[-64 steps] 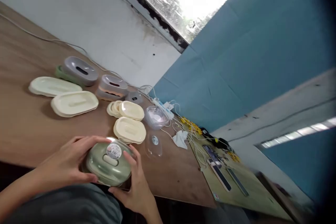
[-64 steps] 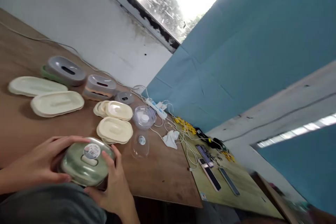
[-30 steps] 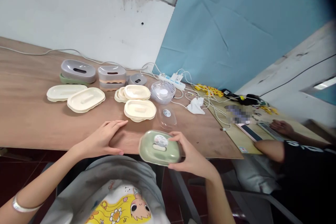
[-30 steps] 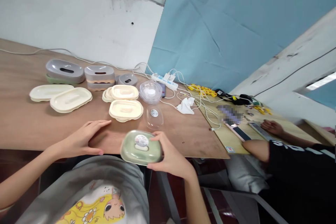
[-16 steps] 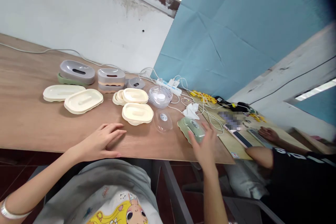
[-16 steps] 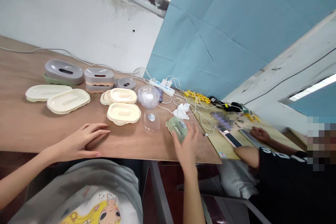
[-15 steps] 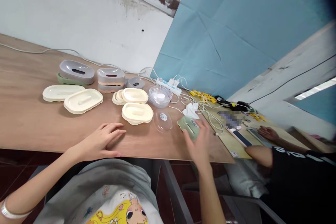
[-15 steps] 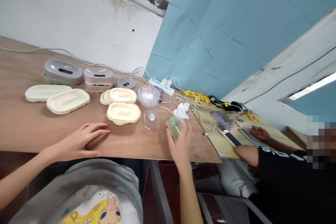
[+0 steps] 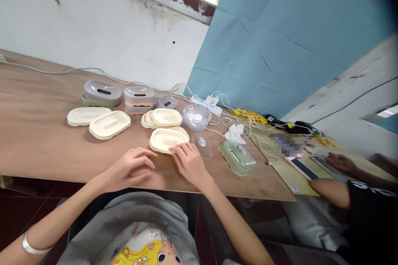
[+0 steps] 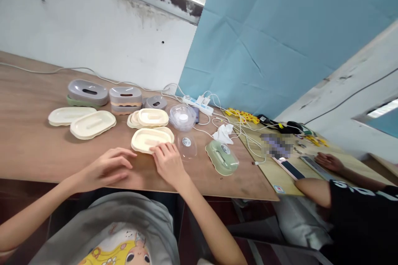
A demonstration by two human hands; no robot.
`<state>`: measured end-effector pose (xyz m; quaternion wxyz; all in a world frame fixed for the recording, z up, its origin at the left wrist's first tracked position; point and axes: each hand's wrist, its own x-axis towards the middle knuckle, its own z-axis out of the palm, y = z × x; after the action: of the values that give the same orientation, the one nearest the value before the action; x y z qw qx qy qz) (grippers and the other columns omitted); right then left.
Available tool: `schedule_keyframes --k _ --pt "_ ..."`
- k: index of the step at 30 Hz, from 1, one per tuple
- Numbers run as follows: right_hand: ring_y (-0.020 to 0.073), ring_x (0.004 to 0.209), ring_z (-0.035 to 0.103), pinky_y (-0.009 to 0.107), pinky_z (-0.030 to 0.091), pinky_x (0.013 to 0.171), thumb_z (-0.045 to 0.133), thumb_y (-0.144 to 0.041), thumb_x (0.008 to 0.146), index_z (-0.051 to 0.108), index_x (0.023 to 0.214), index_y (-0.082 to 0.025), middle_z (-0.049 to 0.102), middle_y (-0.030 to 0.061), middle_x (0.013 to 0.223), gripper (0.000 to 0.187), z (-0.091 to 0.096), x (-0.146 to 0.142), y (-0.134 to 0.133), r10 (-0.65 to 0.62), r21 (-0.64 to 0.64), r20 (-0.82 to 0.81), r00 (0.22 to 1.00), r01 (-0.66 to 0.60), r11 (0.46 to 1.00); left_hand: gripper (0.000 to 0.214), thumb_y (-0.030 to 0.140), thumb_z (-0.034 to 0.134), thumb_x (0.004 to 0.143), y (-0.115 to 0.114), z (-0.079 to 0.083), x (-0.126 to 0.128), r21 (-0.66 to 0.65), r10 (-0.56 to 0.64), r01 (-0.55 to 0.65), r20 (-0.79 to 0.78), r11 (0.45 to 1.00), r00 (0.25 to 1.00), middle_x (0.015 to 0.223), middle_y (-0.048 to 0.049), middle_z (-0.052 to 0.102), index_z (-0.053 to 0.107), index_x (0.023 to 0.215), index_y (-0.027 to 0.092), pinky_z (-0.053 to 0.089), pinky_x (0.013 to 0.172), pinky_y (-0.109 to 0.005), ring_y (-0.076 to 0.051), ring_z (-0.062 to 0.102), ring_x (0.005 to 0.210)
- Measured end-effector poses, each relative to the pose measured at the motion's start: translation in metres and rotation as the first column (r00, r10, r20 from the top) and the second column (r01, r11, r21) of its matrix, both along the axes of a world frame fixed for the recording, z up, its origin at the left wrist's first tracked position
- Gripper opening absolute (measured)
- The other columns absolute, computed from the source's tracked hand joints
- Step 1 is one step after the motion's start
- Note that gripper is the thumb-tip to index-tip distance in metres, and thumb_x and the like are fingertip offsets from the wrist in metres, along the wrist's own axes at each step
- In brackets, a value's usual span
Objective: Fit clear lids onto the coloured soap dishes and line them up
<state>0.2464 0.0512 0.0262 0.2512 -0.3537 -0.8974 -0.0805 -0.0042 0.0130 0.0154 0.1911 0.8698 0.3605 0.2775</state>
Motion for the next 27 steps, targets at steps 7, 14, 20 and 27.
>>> schedule_keyframes --k 7,14,20,27 --pt "0.0190 0.081 0.054 0.034 0.043 0.073 0.043 -0.008 0.091 0.061 0.106 -0.020 0.066 0.0051 0.088 0.026 -0.031 -0.004 -0.054 0.208 0.010 -0.165 0.964 -0.209 0.978 0.026 0.028 0.044 0.091 0.081 0.048 -0.040 0.326 0.371 -0.345 -0.019 0.880 0.929 0.119 -0.0088 0.065 0.062 0.108 0.020 0.036 0.100 -0.046 -0.026 0.055 0.115" --pt "0.0186 0.079 0.055 0.033 0.044 0.070 0.045 -0.009 0.091 0.063 0.104 -0.021 0.067 0.0045 0.085 0.025 -0.040 -0.005 -0.056 0.218 -0.040 -0.198 0.956 -0.230 0.972 0.026 0.022 0.048 0.091 0.177 0.052 -0.052 0.453 0.663 -0.525 -0.229 0.720 0.712 0.116 -0.0139 0.067 0.065 0.108 0.015 0.022 0.104 -0.055 -0.031 0.055 0.114" --pt "0.0262 0.114 0.052 0.044 0.049 0.091 0.054 -0.027 0.091 0.036 0.140 -0.026 0.052 0.0137 0.124 0.053 -0.046 -0.002 -0.059 0.116 -0.029 -0.332 0.936 -0.133 0.991 0.029 0.027 0.038 0.097 0.142 0.074 -0.039 0.498 0.693 -0.541 -0.187 0.678 0.696 0.105 -0.0059 0.070 0.065 0.104 0.017 0.022 0.105 -0.050 -0.024 0.059 0.104" --pt "0.0380 0.140 0.023 0.064 0.037 0.103 0.070 -0.034 0.079 0.000 0.149 -0.033 0.009 0.0145 0.153 0.099 -0.054 -0.004 -0.059 0.082 0.071 -0.612 0.787 -0.048 0.996 0.019 0.023 0.048 0.095 -0.011 0.054 -0.009 0.543 0.401 -0.279 -0.117 0.792 0.909 0.100 0.0002 0.072 0.063 0.106 0.023 0.032 0.100 -0.043 -0.018 0.062 0.095"
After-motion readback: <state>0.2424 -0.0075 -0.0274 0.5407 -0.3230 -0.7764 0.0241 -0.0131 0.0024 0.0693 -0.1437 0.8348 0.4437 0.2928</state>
